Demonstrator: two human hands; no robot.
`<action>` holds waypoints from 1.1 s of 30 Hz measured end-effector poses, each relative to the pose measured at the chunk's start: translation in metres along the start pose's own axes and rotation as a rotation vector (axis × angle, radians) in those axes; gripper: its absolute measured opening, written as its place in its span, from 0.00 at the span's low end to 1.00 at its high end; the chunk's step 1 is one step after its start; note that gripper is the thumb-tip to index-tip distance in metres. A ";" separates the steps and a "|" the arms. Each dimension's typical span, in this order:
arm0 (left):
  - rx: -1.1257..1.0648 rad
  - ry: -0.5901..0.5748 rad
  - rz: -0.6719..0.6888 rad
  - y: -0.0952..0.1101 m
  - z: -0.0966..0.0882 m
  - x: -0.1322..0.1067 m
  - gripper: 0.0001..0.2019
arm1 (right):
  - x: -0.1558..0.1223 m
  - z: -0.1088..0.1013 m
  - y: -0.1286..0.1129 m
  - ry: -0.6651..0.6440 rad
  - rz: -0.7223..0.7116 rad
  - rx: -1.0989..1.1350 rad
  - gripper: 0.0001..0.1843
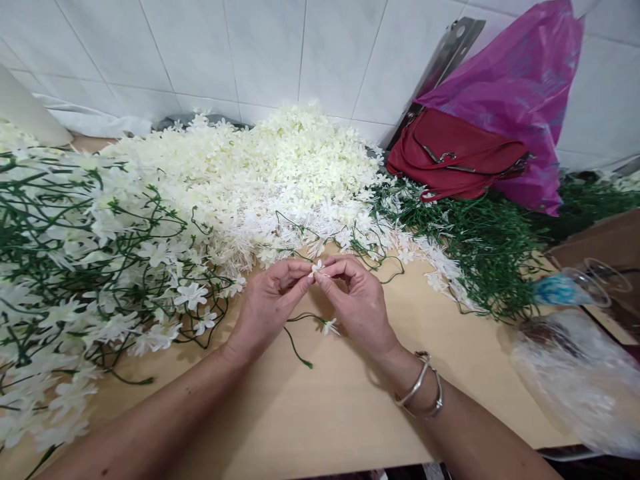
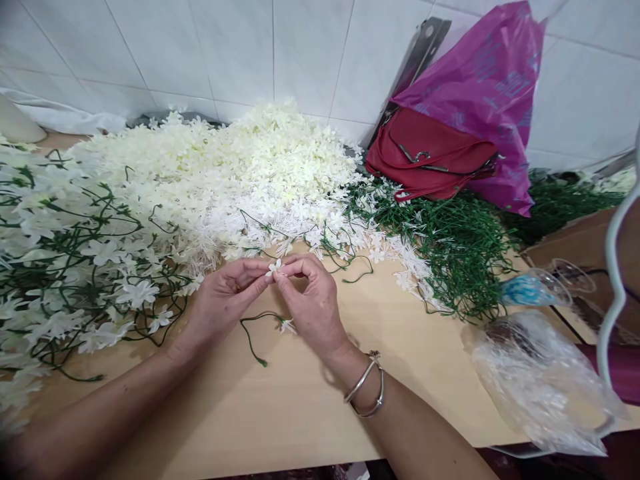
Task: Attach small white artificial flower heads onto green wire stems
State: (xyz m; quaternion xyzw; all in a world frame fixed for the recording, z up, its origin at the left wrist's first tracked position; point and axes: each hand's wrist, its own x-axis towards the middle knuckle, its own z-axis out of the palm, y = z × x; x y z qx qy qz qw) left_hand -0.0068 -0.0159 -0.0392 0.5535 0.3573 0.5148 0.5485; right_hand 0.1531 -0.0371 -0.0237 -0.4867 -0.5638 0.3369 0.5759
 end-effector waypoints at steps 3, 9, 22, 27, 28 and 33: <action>0.032 -0.023 0.023 0.000 -0.001 0.000 0.09 | 0.000 0.000 0.000 -0.002 0.017 0.004 0.04; 0.170 -0.028 0.094 0.000 -0.002 0.000 0.06 | 0.003 0.000 -0.004 0.019 0.066 0.009 0.04; 0.040 -0.066 0.052 0.004 -0.003 0.003 0.08 | 0.007 -0.006 -0.010 -0.006 0.134 0.094 0.05; 0.028 -0.066 0.016 0.006 -0.004 0.005 0.09 | 0.006 -0.006 -0.010 -0.019 0.051 -0.008 0.03; 0.035 -0.055 0.013 0.007 -0.004 0.006 0.10 | 0.006 -0.006 -0.009 -0.021 0.046 -0.015 0.03; 0.067 0.004 -0.005 0.012 -0.007 0.009 0.11 | 0.006 -0.007 -0.005 -0.010 0.060 -0.020 0.04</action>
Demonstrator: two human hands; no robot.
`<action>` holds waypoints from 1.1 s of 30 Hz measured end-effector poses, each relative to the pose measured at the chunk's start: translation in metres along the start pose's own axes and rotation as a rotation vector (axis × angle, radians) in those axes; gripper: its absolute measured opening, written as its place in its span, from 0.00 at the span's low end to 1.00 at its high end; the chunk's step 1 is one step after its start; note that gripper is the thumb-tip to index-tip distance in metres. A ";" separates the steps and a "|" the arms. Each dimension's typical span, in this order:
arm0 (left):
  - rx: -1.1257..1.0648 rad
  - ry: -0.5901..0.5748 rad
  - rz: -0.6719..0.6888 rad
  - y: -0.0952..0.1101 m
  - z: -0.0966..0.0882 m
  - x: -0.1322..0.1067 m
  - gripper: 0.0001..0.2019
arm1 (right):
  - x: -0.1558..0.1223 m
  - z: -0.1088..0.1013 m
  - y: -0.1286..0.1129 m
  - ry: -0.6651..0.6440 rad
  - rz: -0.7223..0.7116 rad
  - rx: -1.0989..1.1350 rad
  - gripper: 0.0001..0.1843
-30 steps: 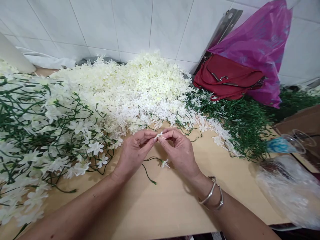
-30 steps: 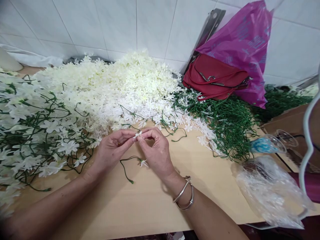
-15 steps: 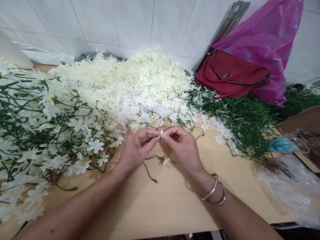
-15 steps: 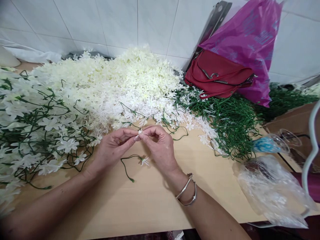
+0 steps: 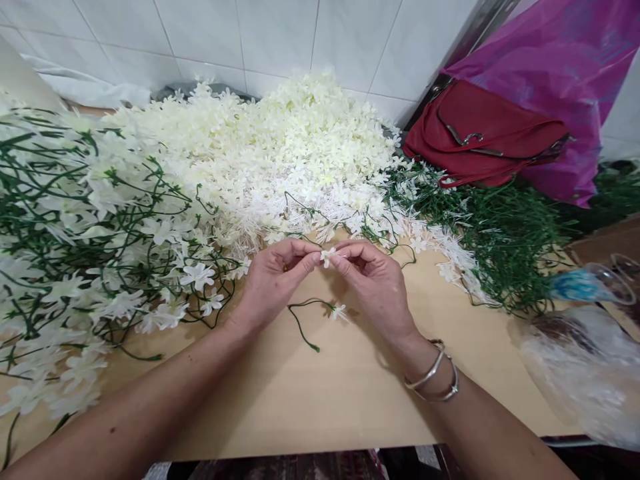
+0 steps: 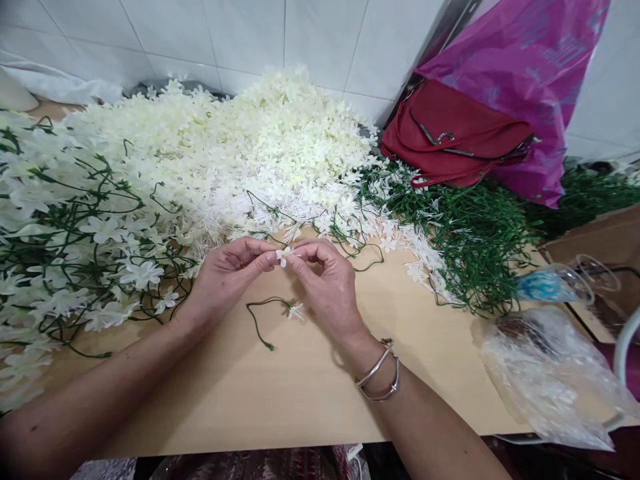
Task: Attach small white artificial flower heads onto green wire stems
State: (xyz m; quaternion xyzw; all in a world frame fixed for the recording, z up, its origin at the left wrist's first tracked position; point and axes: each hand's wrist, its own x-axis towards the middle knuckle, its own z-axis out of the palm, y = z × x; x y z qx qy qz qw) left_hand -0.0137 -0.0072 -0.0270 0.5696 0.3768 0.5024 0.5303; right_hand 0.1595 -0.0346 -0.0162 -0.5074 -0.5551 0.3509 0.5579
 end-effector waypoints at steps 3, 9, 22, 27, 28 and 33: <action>-0.003 0.003 -0.012 0.001 -0.001 0.001 0.12 | 0.001 0.000 0.001 -0.003 0.019 0.012 0.04; -0.085 -0.068 -0.042 -0.001 0.002 0.001 0.13 | -0.001 0.001 0.000 0.007 -0.003 0.006 0.04; -0.065 -0.127 -0.043 0.005 0.000 -0.001 0.13 | -0.002 0.004 0.002 -0.010 -0.033 0.000 0.03; -0.039 -0.199 0.007 0.009 0.000 0.000 0.09 | 0.002 0.002 0.008 0.005 -0.029 0.063 0.07; -0.048 -0.208 0.011 0.008 0.000 -0.001 0.08 | 0.003 0.002 0.009 -0.001 -0.027 0.071 0.09; -0.053 -0.208 0.000 0.005 0.000 -0.006 0.11 | 0.007 -0.001 0.012 -0.038 -0.083 0.093 0.04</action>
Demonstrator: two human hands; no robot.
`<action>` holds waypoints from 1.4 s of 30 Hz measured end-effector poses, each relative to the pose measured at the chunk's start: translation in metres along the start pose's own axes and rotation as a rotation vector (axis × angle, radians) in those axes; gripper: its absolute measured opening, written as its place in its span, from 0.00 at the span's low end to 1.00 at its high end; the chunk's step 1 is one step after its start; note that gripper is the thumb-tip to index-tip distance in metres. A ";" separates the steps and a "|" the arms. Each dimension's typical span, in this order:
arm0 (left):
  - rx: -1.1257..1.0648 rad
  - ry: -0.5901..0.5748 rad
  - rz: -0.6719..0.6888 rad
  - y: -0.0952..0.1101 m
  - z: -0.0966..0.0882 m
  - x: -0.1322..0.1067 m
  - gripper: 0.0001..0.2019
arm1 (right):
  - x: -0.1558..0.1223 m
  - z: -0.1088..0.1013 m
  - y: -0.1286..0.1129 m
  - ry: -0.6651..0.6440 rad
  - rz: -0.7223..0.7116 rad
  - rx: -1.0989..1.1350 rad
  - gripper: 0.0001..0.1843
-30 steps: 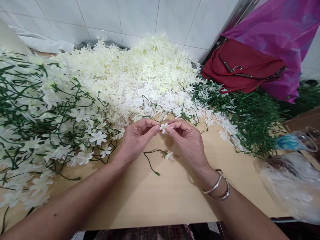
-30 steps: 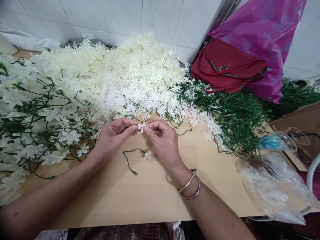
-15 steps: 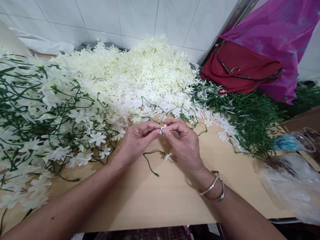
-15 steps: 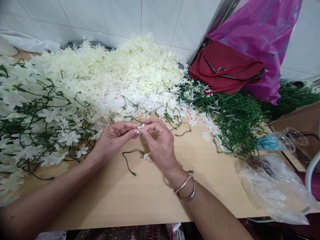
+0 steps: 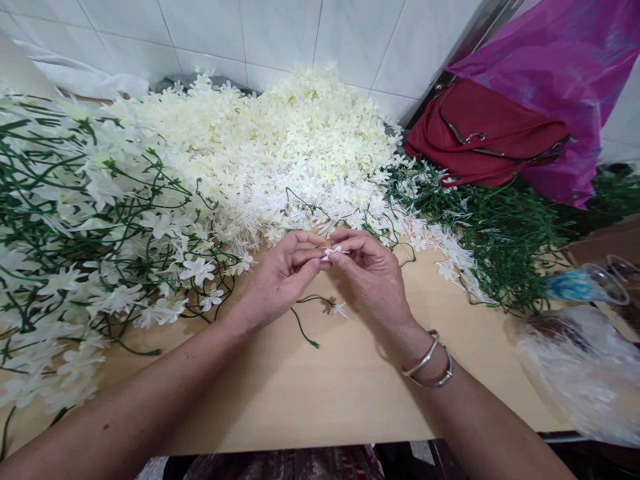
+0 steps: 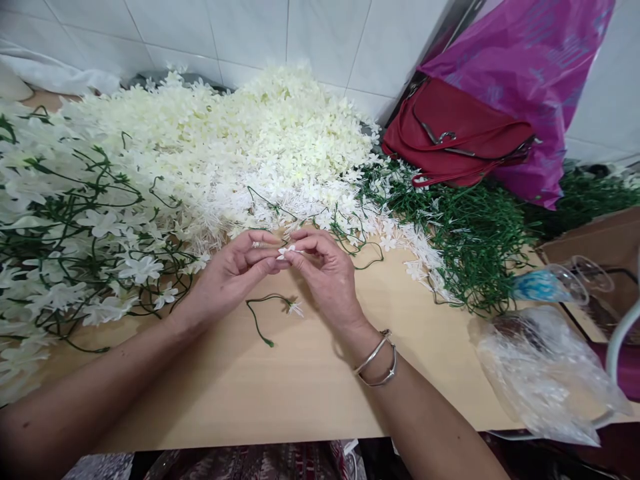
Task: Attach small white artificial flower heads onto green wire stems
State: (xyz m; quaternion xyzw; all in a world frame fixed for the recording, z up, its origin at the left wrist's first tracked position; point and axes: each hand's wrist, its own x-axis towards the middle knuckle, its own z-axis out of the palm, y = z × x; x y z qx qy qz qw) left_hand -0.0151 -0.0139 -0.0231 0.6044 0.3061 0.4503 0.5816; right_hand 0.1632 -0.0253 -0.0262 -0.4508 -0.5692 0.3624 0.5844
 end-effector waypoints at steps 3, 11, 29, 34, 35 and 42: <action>0.284 0.033 0.126 0.011 -0.003 -0.004 0.12 | 0.004 -0.005 0.000 0.029 0.005 0.001 0.05; 0.645 -0.688 0.262 0.036 -0.027 -0.007 0.09 | 0.015 -0.025 0.005 0.130 0.096 -0.056 0.14; 0.701 -0.757 0.358 0.007 -0.024 -0.006 0.06 | 0.019 -0.027 0.001 0.045 0.278 0.106 0.19; 0.571 -0.752 0.266 0.013 -0.028 -0.003 0.05 | 0.019 -0.028 0.003 0.056 0.289 0.126 0.17; 0.547 -0.744 0.237 0.015 -0.028 -0.002 0.06 | 0.019 -0.028 0.004 0.050 0.288 0.123 0.17; 0.267 -0.485 -0.101 0.020 -0.021 -0.003 0.13 | 0.022 -0.033 -0.002 -0.015 0.275 0.132 0.16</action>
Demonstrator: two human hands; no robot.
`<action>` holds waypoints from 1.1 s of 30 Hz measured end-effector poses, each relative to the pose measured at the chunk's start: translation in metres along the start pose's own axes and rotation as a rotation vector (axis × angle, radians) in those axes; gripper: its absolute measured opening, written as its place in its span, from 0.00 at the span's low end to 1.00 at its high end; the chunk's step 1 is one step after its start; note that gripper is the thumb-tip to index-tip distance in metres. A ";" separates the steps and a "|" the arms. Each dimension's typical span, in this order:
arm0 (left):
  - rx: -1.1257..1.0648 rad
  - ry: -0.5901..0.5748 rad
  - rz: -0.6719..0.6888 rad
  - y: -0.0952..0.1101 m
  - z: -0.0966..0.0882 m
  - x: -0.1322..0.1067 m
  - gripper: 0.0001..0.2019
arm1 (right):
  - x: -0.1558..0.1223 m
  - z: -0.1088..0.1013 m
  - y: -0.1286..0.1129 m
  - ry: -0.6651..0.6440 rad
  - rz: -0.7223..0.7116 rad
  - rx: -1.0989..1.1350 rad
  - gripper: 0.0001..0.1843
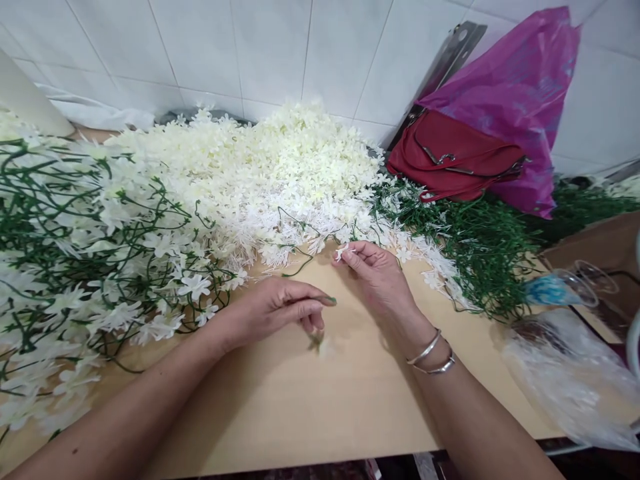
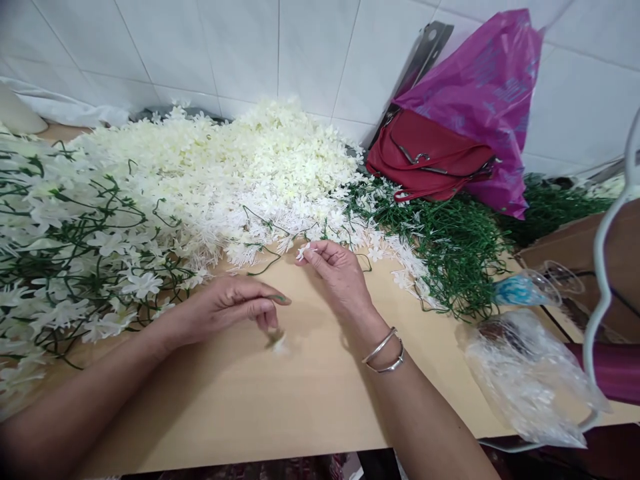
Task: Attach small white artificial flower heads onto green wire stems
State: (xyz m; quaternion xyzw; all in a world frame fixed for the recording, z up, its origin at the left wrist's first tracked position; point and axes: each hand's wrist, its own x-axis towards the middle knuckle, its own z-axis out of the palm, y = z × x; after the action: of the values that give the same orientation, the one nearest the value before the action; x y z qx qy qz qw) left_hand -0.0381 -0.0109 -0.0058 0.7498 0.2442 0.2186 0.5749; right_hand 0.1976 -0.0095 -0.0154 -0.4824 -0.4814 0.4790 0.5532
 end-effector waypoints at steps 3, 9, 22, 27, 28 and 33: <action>-0.185 0.111 -0.071 -0.006 0.003 0.003 0.17 | -0.002 -0.002 -0.006 -0.048 0.022 -0.015 0.17; -0.159 0.330 -0.100 -0.017 0.003 0.007 0.13 | -0.006 0.000 -0.002 -0.218 0.046 -0.038 0.18; -0.285 0.430 -0.029 -0.013 0.005 0.011 0.17 | -0.011 0.015 0.002 -0.188 -0.006 -0.037 0.15; -0.240 0.435 -0.010 -0.018 0.009 0.012 0.13 | -0.014 0.020 0.004 -0.180 0.013 -0.024 0.15; -0.234 0.445 -0.009 -0.019 0.009 0.012 0.12 | -0.014 0.021 0.004 -0.169 0.015 -0.018 0.15; -0.163 0.485 -0.022 -0.023 0.012 0.010 0.12 | -0.020 0.030 0.005 -0.093 0.006 0.017 0.13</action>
State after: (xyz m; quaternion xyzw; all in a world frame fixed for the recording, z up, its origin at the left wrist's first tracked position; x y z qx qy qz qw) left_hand -0.0253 -0.0085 -0.0307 0.6239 0.3646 0.4047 0.5605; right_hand 0.1660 -0.0269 -0.0195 -0.4564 -0.5011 0.5065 0.5329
